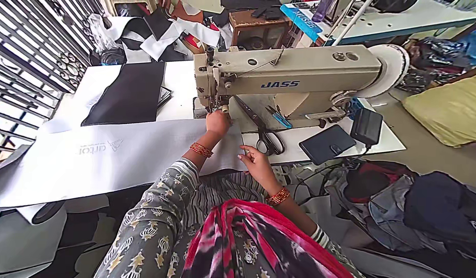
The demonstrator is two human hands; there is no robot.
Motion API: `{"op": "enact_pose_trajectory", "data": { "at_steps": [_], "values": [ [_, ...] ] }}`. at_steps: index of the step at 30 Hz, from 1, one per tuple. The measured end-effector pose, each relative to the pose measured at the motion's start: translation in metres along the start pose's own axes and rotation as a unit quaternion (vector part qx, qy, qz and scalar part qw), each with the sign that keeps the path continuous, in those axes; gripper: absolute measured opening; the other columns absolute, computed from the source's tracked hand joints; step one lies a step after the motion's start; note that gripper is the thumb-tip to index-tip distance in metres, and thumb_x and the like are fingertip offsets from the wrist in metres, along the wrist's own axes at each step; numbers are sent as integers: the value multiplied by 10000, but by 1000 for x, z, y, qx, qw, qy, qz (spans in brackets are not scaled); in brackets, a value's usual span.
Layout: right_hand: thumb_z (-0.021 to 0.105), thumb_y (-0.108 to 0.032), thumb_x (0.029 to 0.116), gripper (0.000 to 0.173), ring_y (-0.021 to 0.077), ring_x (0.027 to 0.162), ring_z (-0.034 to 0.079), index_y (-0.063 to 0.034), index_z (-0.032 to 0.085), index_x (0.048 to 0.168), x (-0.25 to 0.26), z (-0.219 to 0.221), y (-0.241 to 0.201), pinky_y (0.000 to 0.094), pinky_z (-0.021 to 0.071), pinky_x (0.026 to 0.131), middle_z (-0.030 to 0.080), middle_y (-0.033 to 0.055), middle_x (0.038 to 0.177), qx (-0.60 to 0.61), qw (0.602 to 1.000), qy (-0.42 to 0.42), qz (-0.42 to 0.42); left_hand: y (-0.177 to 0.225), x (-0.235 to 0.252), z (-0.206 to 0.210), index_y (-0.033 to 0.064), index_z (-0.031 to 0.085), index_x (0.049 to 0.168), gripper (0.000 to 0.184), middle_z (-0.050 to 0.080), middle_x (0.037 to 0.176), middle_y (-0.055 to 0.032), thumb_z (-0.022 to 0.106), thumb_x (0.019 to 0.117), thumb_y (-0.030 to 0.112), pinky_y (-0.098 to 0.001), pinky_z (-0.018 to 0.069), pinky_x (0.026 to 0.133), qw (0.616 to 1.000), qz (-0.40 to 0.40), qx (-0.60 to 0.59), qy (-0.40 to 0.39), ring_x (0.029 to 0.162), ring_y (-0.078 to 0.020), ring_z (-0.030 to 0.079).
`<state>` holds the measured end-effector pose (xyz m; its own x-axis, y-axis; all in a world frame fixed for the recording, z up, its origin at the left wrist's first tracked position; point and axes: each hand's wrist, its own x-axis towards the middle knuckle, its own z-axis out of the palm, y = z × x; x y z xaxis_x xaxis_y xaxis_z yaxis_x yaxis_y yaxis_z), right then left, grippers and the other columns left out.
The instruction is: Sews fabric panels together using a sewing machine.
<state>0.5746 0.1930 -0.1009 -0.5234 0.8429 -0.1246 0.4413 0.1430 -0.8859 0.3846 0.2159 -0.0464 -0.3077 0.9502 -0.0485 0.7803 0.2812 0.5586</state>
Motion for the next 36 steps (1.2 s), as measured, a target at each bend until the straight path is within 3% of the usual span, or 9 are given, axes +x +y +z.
{"op": "enact_pose_trajectory", "data": {
  "at_steps": [15, 19, 22, 24, 25, 27, 31, 34, 36],
  "values": [
    [608, -122, 1022, 368, 54, 537, 564, 18, 591, 1362, 0, -1, -2, 208, 521, 510, 569, 35, 737, 18, 1000, 1, 15, -6, 9, -2, -50, 724, 1079, 265, 693, 1114, -290, 732, 947, 180, -665, 459, 962, 997, -47, -54, -12, 1110, -478, 641],
    [607, -113, 1022, 373, 57, 531, 561, 30, 584, 1366, 0, -2, -4, 209, 520, 507, 569, 39, 734, 20, 1000, -2, 22, -3, 8, -3, -55, 706, 1125, 308, 683, 1151, -293, 740, 944, 191, -660, 419, 1017, 998, -46, -31, -6, 1159, -476, 619],
    [606, -150, 1027, 392, 65, 520, 520, 6, 583, 1386, 0, -3, -6, 216, 482, 497, 550, 32, 713, -32, 999, -8, 27, -6, 3, 12, -25, 711, 1154, 257, 654, 1210, -300, 714, 958, 142, -665, 365, 1041, 999, 19, 11, 36, 1237, -488, 554],
    [598, -190, 1029, 397, 90, 530, 489, -18, 603, 1386, 0, -1, -4, 250, 453, 516, 544, 28, 689, -89, 996, 0, 12, -11, -1, 27, -14, 733, 1047, 133, 664, 1153, -268, 638, 956, 4, -630, 429, 985, 992, 102, 48, 64, 1170, -479, 583],
    [589, -202, 1031, 393, 109, 552, 490, -29, 612, 1384, -1, -1, -3, 276, 457, 549, 549, 33, 689, -113, 994, 2, 7, -11, -6, 30, -27, 724, 1037, 166, 662, 1148, -259, 587, 949, -61, -603, 461, 987, 988, 128, 60, 56, 1153, -467, 597],
    [577, -206, 1033, 382, 152, 601, 505, -38, 630, 1372, -2, 0, -3, 330, 467, 611, 578, 60, 710, -148, 989, 9, -5, -3, -10, 32, -93, 692, 1112, 220, 643, 1208, -287, 542, 953, -121, -582, 470, 1015, 989, 125, 83, 3, 1212, -476, 580],
    [590, -222, 1028, 379, 199, 649, 521, -52, 653, 1361, -6, -2, -7, 397, 464, 678, 619, 84, 737, -190, 982, 12, -9, 5, -20, 41, -145, 613, 1261, 302, 575, 1358, -307, 538, 975, -82, -561, 462, 1049, 989, 90, 108, -45, 1313, -463, 526],
    [579, -238, 1039, 378, 266, 731, 603, -62, 653, 1365, -7, -3, -11, 463, 496, 749, 690, 141, 847, -216, 976, -5, 7, -4, -30, 60, -132, 399, 1494, 521, 363, 1590, -305, 502, 1037, 96, -560, 283, 1211, 990, 82, 103, -44, 1497, -439, 339],
    [552, -263, 1057, 390, 324, 825, 665, -83, 637, 1392, -7, -5, -14, 518, 512, 807, 725, 176, 959, -243, 970, -23, 17, -11, -36, 69, -71, 259, 1584, 603, 224, 1674, -251, 404, 1075, 218, -558, 142, 1258, 990, 81, 110, -35, 1569, -386, 198]
  ]
}}
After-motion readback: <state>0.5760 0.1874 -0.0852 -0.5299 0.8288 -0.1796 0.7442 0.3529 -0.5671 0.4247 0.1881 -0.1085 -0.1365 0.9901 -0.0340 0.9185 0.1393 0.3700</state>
